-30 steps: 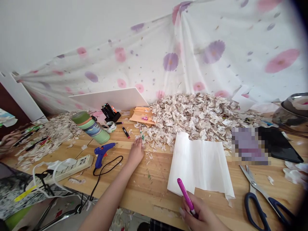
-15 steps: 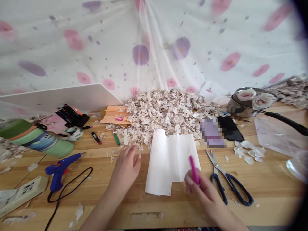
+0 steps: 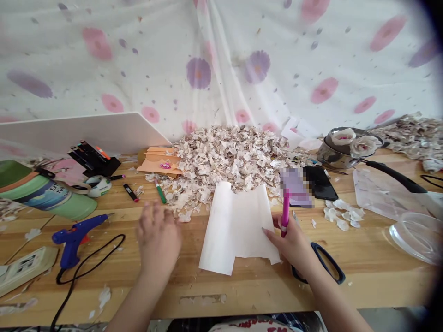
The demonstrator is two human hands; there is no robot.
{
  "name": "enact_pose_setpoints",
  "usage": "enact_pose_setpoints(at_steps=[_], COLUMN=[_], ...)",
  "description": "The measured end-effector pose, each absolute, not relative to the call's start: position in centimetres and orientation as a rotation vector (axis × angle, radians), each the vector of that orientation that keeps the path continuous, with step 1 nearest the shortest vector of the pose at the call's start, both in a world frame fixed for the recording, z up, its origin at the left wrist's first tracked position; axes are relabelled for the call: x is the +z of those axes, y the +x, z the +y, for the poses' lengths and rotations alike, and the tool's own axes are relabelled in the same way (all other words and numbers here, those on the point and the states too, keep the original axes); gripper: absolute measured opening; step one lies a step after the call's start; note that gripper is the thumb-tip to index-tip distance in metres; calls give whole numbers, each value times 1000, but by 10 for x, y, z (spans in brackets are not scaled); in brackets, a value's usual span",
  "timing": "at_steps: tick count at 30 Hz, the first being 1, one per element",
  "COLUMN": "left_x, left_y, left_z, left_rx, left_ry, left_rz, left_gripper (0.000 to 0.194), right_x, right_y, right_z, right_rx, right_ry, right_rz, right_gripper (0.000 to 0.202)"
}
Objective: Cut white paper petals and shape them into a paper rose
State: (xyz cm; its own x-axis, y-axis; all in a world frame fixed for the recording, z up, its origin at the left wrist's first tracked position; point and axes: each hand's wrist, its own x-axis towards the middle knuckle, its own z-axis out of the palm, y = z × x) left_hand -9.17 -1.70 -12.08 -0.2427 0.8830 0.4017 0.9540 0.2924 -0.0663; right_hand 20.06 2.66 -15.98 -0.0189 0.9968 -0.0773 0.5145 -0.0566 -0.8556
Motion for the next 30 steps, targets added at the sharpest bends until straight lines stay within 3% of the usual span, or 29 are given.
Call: enact_pose_setpoints(at_steps=[5,12,15,18,21,25,27,30], left_x=[-83,-82,-80,-81,-90,-106,-115,-128], left_y=[-122,-204,-201,-170,-144,-125,-112,-84], left_z=[-35,-18,-14,-14,-12,-9,-10,-12], left_rx=[-503,-418,-646,-672,-583,-664,-772,-693], left_ry=[-1217,-1071,-1194,-1286,-1327,-1453,-1623,-2015], left_rz=[-2261,-2591,-2713,-2379,-2224,-2437,-2595,-2748], left_gripper=[29,68,56,52,23,21,34,38], right_x=[-145,-138,-139,-140,-141,-150,-157,-164], right_y=[197,207,209,208,207,213,216,216], right_z=[21,21,18,15,14,15,17,17], right_rx=[1476,1508,1551,1536,1477,1375,1284,1186], right_ry=[-1403,-1204,-1202,-1170,-1124,-1232,-1321,-1414], right_rz=[-1128,-944,-980,-958,-887,-1011,-1156,-1282], right_gripper=[56,54,57,51,44,41,41,44])
